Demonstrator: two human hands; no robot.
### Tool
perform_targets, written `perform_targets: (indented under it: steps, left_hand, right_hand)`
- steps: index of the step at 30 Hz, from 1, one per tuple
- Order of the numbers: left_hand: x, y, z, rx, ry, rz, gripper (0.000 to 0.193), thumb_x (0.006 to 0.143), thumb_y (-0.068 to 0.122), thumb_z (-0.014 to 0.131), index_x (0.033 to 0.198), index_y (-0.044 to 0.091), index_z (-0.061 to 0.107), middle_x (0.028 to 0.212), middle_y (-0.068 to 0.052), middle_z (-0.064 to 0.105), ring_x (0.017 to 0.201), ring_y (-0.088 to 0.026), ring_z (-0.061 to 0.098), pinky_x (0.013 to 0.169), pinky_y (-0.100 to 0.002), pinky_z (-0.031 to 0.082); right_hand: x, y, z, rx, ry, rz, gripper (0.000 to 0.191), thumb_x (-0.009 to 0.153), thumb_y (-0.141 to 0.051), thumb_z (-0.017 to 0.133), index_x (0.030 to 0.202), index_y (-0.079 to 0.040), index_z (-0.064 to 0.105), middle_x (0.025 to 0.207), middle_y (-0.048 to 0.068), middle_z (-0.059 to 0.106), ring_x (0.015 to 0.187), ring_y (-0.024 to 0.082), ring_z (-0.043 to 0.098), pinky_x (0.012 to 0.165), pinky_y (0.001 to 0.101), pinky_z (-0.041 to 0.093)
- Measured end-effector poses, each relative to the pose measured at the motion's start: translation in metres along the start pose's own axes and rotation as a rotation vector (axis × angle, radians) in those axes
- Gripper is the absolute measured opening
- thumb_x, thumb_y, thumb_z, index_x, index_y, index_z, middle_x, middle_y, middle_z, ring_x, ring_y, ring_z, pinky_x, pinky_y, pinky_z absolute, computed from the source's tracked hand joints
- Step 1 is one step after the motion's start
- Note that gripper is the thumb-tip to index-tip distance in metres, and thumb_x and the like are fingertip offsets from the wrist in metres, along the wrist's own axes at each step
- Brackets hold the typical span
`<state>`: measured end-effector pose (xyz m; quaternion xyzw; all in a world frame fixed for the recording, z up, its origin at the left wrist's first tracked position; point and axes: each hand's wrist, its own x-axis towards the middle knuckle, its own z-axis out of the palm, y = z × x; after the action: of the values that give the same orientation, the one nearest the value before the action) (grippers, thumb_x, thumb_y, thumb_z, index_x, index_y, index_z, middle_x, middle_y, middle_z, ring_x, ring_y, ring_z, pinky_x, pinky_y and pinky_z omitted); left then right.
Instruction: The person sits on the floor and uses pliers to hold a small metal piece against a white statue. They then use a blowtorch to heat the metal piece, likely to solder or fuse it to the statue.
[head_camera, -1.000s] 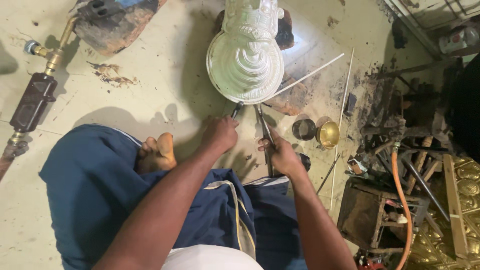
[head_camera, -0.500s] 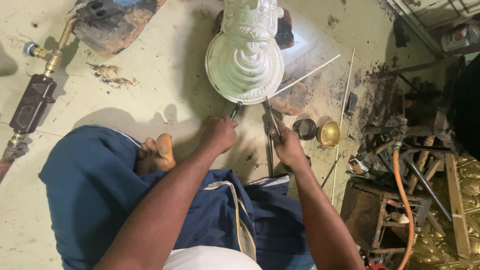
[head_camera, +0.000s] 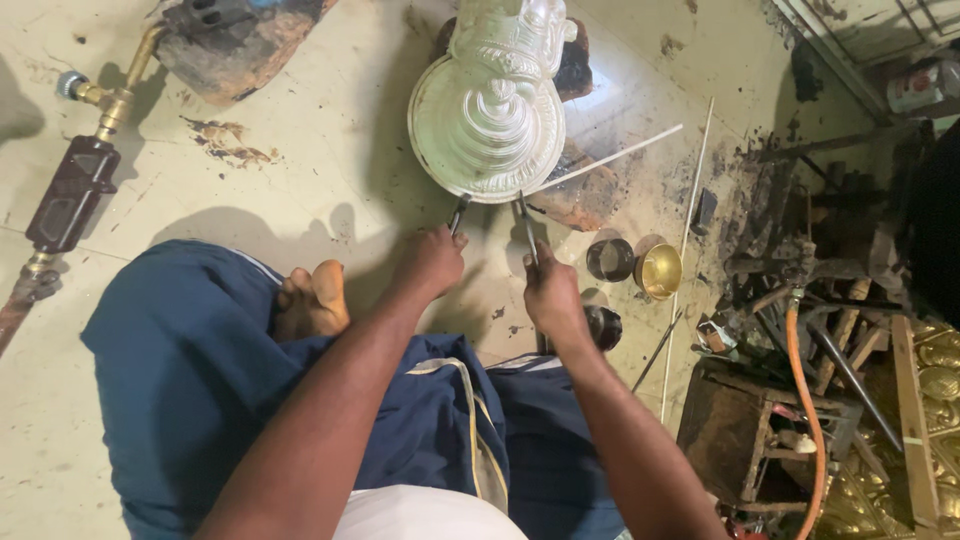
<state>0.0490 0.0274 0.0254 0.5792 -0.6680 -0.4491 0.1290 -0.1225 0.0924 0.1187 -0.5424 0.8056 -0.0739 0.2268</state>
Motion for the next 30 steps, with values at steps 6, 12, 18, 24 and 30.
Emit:
perform_targets:
  steps: [6,12,18,24,30]
  left_hand:
    - [-0.001,0.007,0.005,-0.100,-0.037,-0.105,0.044,0.100,0.040,0.052,0.108,-0.001,0.064,0.104,-0.030,0.069,0.098,-0.049,0.067,0.087,-0.057,0.052]
    - [-0.007,0.011,0.001,-0.174,-0.003,-0.045,0.047,0.103,0.042,0.050,0.111,-0.002,0.065,0.112,-0.029,0.069,0.107,-0.047,0.066,0.094,-0.054,0.050]
    - [-0.006,0.015,-0.008,-0.245,-0.109,-0.198,0.048,0.102,0.043,0.046,0.115,0.001,0.063,0.113,-0.028,0.069,0.105,-0.046,0.067,0.091,-0.053,0.053]
    - [-0.002,0.011,-0.006,-0.190,0.000,-0.108,0.043,0.102,0.040,0.053,0.108,-0.001,0.064,0.111,-0.030,0.069,0.106,-0.049,0.065,0.092,-0.055,0.051]
    - [-0.002,0.007,-0.005,-0.230,0.033,-0.085,0.040,0.102,0.035,0.056,0.100,-0.004,0.065,0.103,-0.032,0.070,0.102,-0.049,0.066,0.090,-0.055,0.052]
  right_hand:
    - [-0.010,-0.034,0.014,0.110,0.000,0.133,0.040,0.102,-0.018,0.053,0.138,-0.001,0.055,0.088,0.031,0.067,0.082,0.049,0.071,0.072,0.0530,0.055]
    - [-0.019,-0.058,0.039,0.082,0.123,-0.057,0.033,0.099,-0.011,0.056,0.129,0.000,0.060,0.086,0.032,0.068,0.085,0.051,0.066,0.071,0.0563,0.050]
    - [-0.025,-0.075,0.056,0.161,0.103,-0.012,0.033,0.097,-0.007,0.053,0.130,-0.001,0.057,0.087,0.030,0.069,0.084,0.051,0.066,0.069,0.0563,0.049]
    - [-0.026,-0.080,0.062,0.189,0.117,-0.061,0.040,0.092,-0.006,0.056,0.131,0.002,0.054,0.087,0.028,0.071,0.082,0.048,0.069,0.068,0.0546,0.052]
    - [-0.024,-0.076,0.068,0.080,0.094,-0.135,0.041,0.094,-0.006,0.058,0.132,0.006,0.051,0.086,0.028,0.071,0.083,0.048,0.069,0.070,0.0544,0.052]
